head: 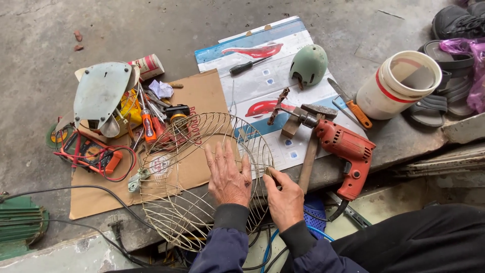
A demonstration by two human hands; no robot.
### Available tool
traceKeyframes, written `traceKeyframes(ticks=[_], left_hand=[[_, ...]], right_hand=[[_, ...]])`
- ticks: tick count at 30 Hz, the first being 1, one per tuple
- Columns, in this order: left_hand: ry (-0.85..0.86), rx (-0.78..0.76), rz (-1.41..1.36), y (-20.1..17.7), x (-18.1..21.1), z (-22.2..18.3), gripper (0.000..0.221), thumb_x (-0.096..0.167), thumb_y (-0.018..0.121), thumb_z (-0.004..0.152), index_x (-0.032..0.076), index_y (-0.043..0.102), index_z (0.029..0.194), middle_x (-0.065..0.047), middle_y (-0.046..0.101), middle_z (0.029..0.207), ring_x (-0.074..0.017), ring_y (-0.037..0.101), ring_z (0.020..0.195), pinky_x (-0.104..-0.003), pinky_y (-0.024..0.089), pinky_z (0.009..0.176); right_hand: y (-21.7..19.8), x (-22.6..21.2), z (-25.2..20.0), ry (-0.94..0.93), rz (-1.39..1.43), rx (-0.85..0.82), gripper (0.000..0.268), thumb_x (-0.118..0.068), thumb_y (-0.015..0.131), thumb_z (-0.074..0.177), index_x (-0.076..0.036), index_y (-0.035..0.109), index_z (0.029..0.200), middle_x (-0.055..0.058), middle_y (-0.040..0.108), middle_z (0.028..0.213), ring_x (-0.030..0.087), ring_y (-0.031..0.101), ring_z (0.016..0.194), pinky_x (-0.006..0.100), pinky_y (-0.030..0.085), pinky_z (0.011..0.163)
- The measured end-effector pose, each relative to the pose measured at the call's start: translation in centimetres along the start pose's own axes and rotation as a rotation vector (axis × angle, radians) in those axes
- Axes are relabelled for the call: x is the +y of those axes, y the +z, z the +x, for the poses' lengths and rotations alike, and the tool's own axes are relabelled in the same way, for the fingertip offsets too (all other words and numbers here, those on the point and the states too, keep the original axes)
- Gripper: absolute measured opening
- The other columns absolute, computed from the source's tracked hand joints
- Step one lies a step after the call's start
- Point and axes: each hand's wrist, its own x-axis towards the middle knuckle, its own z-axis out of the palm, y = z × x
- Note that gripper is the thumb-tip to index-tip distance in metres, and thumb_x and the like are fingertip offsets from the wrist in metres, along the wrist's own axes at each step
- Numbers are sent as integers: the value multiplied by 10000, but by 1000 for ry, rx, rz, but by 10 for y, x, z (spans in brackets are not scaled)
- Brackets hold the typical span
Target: Sanding rust and debris off a metal fan cage and other motor components using sandpaper.
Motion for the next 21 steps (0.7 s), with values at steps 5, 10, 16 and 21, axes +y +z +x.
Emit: traceKeyframes(ticks=[5, 10, 16, 21], left_hand=[[-3, -36, -30, 1, -2, 0, 665, 478, 633, 1039, 142, 557, 1608, -142, 544, 1684, -363, 325, 1665, -484, 623, 1025], [6, -20, -32, 1, 2, 1, 644, 464, 654, 1031, 130, 588, 1577, -145, 582, 1649, -368, 355, 1652, -487, 634, 1009], [-9, -24, -74, 1, 1, 2, 625, 472, 643, 1044, 151, 600, 1578, -136, 565, 1665, -362, 361, 1649, -497, 617, 1017], [10, -11, -60, 2, 0, 0, 644, 481, 645, 1044, 137, 590, 1586, -145, 560, 1663, -363, 342, 1656, -482, 637, 975]], right_hand=[[1, 33, -17, -228, -122, 0, 366, -127, 734, 959, -91, 809, 1316, 68, 865, 1137, 166, 796, 866, 293, 654, 779], [-12, 66, -35, -281, -115, -75, 416, -68, 730, 959, -136, 796, 1364, 22, 879, 1091, 117, 783, 828, 253, 640, 754], [-6, 59, -31, -405, -140, -25, 380, -60, 719, 955, -74, 793, 1328, 55, 817, 1337, 170, 774, 1078, 285, 630, 971], [-4, 17, -16, -179, 13, -11, 332, -85, 728, 961, -32, 805, 1280, 13, 848, 1057, 117, 722, 735, 250, 593, 685]])
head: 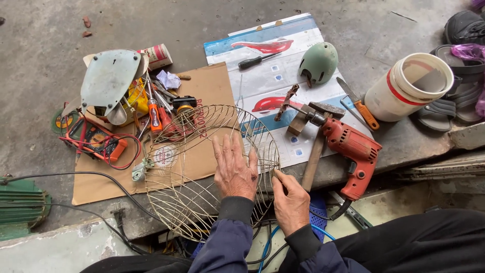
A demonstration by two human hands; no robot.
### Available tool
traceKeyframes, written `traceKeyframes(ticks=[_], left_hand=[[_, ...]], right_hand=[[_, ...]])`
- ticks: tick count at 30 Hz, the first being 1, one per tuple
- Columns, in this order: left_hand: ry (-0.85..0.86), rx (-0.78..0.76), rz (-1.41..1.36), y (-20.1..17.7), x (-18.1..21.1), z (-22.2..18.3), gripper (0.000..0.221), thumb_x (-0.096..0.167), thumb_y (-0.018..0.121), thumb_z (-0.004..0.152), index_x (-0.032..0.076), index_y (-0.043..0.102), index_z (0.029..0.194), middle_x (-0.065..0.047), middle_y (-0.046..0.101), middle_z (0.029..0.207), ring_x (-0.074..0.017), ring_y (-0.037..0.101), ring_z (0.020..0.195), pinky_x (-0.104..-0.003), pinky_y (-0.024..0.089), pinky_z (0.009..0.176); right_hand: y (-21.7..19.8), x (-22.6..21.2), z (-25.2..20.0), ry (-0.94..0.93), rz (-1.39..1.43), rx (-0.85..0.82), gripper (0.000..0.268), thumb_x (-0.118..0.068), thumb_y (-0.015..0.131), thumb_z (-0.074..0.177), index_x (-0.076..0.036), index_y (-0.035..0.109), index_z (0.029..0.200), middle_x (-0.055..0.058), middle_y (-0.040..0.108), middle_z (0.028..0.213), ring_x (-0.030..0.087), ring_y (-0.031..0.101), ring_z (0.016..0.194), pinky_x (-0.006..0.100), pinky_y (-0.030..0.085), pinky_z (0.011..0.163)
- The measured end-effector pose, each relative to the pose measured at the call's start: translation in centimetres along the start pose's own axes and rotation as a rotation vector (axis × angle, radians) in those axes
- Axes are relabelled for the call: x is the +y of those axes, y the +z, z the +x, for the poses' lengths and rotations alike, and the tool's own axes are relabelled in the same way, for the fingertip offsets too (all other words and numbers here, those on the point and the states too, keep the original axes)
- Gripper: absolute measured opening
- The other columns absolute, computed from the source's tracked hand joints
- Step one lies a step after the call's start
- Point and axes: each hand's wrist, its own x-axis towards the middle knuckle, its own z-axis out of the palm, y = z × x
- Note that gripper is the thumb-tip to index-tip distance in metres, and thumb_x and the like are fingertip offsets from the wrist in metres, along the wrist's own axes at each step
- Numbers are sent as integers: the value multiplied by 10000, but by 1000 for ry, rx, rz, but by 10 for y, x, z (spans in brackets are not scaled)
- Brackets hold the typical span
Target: Sanding rust and debris off a metal fan cage and other motor components using sandpaper.
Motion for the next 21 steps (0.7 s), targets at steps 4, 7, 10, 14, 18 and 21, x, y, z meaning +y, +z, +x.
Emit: traceKeyframes(ticks=[4, 7, 10, 14, 18, 21], left_hand=[[-26, -58, -25, -2, 1, 3, 657, 483, 623, 1045, 147, 567, 1607, -161, 555, 1677, -374, 319, 1661, -541, 639, 982], [-9, -26, 1, -2, 1, 1, 641, 476, 626, 1046, 144, 582, 1592, -159, 569, 1664, -373, 353, 1648, -513, 656, 950], [2, 13, 1, -3, 2, 2, 610, 448, 659, 1031, 137, 613, 1553, -158, 599, 1628, -376, 378, 1638, -507, 663, 939], [6, 2, -9, 0, 0, 2, 603, 448, 659, 1032, 130, 614, 1543, -167, 592, 1626, -386, 366, 1640, -510, 658, 967], [2, -27, -36, -1, 0, 3, 623, 451, 626, 1046, 125, 574, 1575, -165, 559, 1658, -390, 321, 1658, -545, 639, 999], [0, -42, -32, 3, -2, 2, 627, 463, 615, 1048, 124, 581, 1575, -178, 554, 1669, -392, 304, 1662, -554, 644, 988]], right_hand=[[2, 21, -21, -144, -181, -27, 350, -82, 696, 962, 0, 779, 1292, 75, 830, 1090, 174, 768, 803, 299, 646, 763], [1, 39, -38, -288, -254, 24, 377, 18, 717, 927, 0, 770, 1300, 80, 795, 1143, 191, 773, 915, 309, 632, 824], [-2, 46, -42, -337, -374, -10, 441, 8, 714, 912, -37, 757, 1349, 61, 734, 1137, 196, 719, 938, 332, 609, 834], [11, 47, -35, -314, -428, -7, 321, -23, 696, 971, 6, 740, 1288, 53, 658, 944, 155, 632, 657, 312, 597, 598], [23, 27, -12, -321, -532, 37, 285, -24, 692, 979, 29, 756, 1252, 65, 610, 860, 147, 558, 533, 311, 583, 495], [19, 32, -23, -456, -592, 95, 371, 34, 722, 920, 42, 735, 1290, 61, 623, 888, 160, 597, 597, 326, 571, 493]])
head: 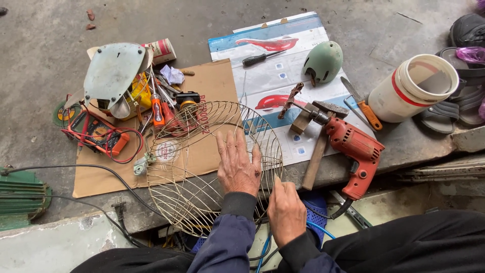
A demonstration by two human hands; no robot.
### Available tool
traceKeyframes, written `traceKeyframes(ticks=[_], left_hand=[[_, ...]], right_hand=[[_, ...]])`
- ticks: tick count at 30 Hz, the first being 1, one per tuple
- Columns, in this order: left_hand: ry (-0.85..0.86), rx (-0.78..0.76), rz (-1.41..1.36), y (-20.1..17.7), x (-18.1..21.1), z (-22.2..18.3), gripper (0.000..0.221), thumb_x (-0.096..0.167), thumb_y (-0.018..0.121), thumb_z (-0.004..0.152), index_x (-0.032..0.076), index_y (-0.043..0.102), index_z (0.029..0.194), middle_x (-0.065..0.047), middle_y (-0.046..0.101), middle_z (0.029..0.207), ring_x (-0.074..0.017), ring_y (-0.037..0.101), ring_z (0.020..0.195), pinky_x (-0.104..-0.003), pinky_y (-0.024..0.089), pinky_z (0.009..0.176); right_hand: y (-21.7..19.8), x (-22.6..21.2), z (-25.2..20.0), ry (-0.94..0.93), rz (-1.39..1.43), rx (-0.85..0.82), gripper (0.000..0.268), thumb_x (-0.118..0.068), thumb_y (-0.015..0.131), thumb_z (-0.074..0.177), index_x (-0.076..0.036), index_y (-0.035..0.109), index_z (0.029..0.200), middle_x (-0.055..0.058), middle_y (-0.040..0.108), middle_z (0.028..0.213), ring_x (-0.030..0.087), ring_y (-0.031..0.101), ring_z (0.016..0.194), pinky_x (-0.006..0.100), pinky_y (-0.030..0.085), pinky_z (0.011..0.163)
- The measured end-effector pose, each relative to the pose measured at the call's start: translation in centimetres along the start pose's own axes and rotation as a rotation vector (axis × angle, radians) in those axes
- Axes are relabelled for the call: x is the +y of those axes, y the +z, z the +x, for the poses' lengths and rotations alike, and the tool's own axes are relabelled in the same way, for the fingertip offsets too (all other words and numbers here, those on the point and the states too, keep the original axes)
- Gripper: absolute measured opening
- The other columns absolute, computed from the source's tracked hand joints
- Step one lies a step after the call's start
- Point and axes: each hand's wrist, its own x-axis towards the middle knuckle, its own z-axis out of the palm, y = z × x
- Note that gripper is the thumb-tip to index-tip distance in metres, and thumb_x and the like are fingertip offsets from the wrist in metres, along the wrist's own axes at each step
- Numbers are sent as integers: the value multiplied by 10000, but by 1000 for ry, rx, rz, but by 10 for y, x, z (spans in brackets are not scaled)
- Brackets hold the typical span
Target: Sanding rust and debris off a metal fan cage and other motor components using sandpaper.
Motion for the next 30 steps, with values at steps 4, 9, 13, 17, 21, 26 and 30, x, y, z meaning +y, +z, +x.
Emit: traceKeyframes(ticks=[4, 9, 13, 17, 21, 26, 30], left_hand=[[17, 51, 6, -2, 4, 0, 622, 420, 668, 1022, 105, 589, 1552, -179, 584, 1625, -394, 351, 1647, -518, 663, 950], [8, 36, -33, -4, 3, 0, 617, 433, 621, 1048, 94, 588, 1563, -193, 570, 1648, -399, 334, 1654, -553, 636, 985], [16, 51, -15, -4, 3, -1, 616, 411, 657, 1031, 101, 585, 1558, -177, 579, 1631, -408, 358, 1643, -526, 654, 967], [8, 28, 10, -3, 3, 0, 625, 455, 612, 1053, 111, 583, 1575, -178, 571, 1651, -404, 352, 1644, -543, 660, 951], [-5, 11, -6, -3, 3, 1, 632, 461, 613, 1058, 128, 572, 1594, -162, 555, 1670, -401, 338, 1651, -546, 632, 1004], [-1, -44, -24, -11, 2, -2, 627, 496, 530, 1116, 160, 494, 1643, -132, 549, 1626, -340, 268, 1690, -493, 614, 1070], [-9, -50, -10, -14, 2, -4, 616, 495, 517, 1125, 170, 495, 1647, -125, 548, 1631, -343, 279, 1684, -497, 611, 1078]], right_hand=[[1, 13, -21, 5, -22, -69, 366, -38, 735, 937, 15, 710, 1299, 68, 606, 940, 202, 630, 651, 380, 555, 549], [-6, -3, 13, -22, -29, -21, 288, 12, 703, 925, 15, 721, 1212, 69, 591, 900, 171, 579, 577, 330, 581, 495], [-7, -5, 22, -70, -153, 17, 166, -43, 742, 938, -29, 718, 1102, 55, 546, 888, 165, 586, 650, 327, 537, 545], [-7, 16, -7, 8, -103, -99, 279, -106, 716, 955, -56, 781, 1222, 16, 609, 868, 140, 540, 608, 309, 527, 546], [-22, 29, 26, 497, 517, -408, 309, -238, 647, 1047, -48, 836, 1202, 8, 649, 950, 141, 627, 803, 275, 553, 771], [2, 64, 50, 571, 698, -516, 299, -395, 757, 1009, -187, 909, 1159, 54, 807, 1065, 173, 740, 1066, 399, 567, 1005], [-2, 77, 26, 514, 683, -597, 263, -334, 745, 1034, -151, 921, 1103, 111, 788, 1024, 251, 752, 1077, 413, 582, 1006]])
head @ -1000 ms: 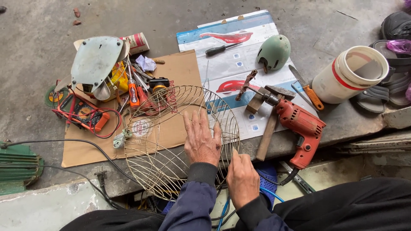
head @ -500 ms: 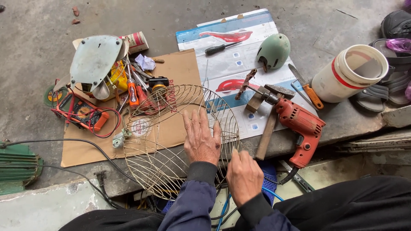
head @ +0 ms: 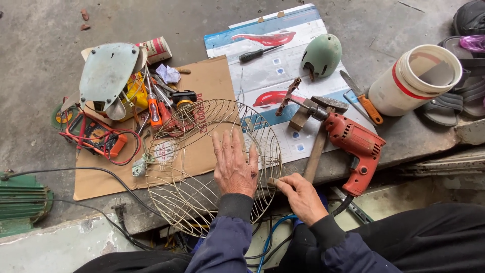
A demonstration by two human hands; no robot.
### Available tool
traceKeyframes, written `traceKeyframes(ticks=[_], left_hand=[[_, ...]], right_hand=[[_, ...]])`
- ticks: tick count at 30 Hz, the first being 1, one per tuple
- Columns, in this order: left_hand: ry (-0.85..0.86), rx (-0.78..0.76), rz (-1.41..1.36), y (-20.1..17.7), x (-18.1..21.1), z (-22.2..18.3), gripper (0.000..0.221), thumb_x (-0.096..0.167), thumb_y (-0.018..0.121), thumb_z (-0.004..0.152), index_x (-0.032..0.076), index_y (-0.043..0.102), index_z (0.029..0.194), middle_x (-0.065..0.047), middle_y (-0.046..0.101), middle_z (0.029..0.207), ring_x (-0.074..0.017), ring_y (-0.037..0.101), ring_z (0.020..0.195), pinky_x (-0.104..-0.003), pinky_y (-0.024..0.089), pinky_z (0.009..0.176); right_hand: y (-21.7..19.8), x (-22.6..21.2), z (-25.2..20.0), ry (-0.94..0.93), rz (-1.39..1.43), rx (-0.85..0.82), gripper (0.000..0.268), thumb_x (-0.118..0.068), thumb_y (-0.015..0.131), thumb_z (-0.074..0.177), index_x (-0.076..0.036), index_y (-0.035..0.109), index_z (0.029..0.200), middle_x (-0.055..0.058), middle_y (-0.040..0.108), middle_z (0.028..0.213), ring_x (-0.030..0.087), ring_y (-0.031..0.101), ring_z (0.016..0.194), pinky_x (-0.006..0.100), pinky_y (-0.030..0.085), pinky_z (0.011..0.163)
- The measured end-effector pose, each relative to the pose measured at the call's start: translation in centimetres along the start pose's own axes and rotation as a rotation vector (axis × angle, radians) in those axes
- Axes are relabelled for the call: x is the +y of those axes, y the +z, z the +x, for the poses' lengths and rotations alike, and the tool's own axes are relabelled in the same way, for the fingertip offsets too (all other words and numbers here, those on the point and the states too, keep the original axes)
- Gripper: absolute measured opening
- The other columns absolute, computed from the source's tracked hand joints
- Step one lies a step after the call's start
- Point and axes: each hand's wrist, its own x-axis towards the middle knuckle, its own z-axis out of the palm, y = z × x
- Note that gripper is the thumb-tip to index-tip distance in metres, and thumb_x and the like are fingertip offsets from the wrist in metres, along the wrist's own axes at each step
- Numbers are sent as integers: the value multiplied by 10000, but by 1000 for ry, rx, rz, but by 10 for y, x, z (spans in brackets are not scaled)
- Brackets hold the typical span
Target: Sanding rust and debris off a metal fan cage and other motor components using sandpaper.
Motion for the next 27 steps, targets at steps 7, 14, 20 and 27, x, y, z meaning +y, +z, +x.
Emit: traceKeyframes(ticks=[7, 14, 20, 27], left_hand=[[5, -16, 49, -3, -1, -2, 619, 515, 519, 1120, 211, 490, 1658, -86, 555, 1638, -316, 273, 1688, -490, 619, 1069], [-12, 1, 63, 3, 0, 2, 639, 522, 567, 1083, 195, 524, 1631, -84, 554, 1662, -306, 286, 1683, -494, 619, 1026], [-60, -10, -102, 20, 1, 18, 591, 372, 664, 1029, 114, 614, 1559, -204, 564, 1644, -431, 291, 1658, -637, 526, 1070], [-176, 32, -294, 35, 7, 66, 568, 247, 823, 940, 210, 661, 1483, -126, 606, 1213, -331, 574, 1198, -465, 557, 976]], right_hand=[[3, -22, 20, 22, 160, -45, 290, -319, 728, 1046, -86, 896, 1012, 76, 708, 956, 185, 632, 1012, 411, 547, 963], [12, -34, -28, -44, 101, 191, 240, -222, 709, 1026, -44, 864, 1070, 93, 772, 991, 167, 679, 891, 341, 567, 836], [22, -59, -51, -380, -31, 448, 267, -42, 709, 969, -64, 820, 1211, 4, 823, 1085, 123, 725, 818, 250, 593, 754], [37, -63, -42, -543, -206, 557, 352, -20, 730, 942, -79, 805, 1280, 41, 757, 1241, 177, 752, 946, 300, 606, 827]])
